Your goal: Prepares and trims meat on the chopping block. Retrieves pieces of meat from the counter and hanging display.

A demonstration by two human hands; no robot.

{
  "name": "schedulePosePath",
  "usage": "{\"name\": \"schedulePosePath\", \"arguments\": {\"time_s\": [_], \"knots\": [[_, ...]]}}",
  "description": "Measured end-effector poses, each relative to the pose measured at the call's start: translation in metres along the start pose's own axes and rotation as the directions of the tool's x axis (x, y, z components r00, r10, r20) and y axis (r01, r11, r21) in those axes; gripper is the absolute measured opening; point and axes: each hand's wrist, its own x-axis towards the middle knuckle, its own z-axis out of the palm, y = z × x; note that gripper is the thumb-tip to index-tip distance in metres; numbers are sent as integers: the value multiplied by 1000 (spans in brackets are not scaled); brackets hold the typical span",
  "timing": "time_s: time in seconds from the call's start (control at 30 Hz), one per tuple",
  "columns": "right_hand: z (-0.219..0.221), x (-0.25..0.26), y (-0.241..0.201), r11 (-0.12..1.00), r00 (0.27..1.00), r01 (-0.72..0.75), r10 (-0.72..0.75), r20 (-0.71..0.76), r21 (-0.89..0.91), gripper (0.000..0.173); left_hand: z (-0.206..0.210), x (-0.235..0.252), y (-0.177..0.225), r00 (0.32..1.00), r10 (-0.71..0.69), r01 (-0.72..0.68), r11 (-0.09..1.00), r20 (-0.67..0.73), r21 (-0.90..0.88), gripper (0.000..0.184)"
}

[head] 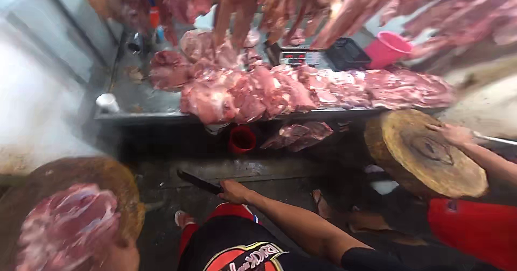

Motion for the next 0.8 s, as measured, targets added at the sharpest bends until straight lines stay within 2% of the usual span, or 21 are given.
{"name": "schedulePosePath", "arguments": {"time_s": [0.1, 0.17, 0.27, 0.33, 0.43, 0.6, 0.7, 0.8], "knots": [[13, -4, -65, 999, 999, 34, -34, 3, -11, 49, -4, -4, -9, 992, 46, -46, 999, 117, 1, 77], [20, -2, -101, 997, 998, 68, -69, -10, -23, 50, -6, -3, -20, 987, 17, -13, 1000, 160, -22, 77], [30, 11, -145, 990, 992, 114, -117, -34, -85, 42, -13, 5, -38, 974, -39, 76, 984, 224, -161, 70], [33, 21, -163, 978, 989, 137, -143, -27, -158, 40, -15, 4, -48, 975, -108, 158, 950, 192, -270, 64], [31, 37, -182, 949, 981, 182, -191, -13, -259, 40, -20, -1, -59, 954, -287, 299, 880, 88, -370, 59], [30, 57, -204, 889, 977, 205, -210, 33, -409, 39, -25, -5, -96, 895, -447, 413, 841, -18, -349, 61], [29, 70, -207, 853, 976, 218, -199, 92, -473, 40, -44, 6, -118, 819, -570, 509, 777, -70, -370, 59], [25, 83, -206, 820, 972, 234, -181, 152, -522, 39, -65, 21, -134, 702, -708, 599, 644, -75, -476, 54]]}}
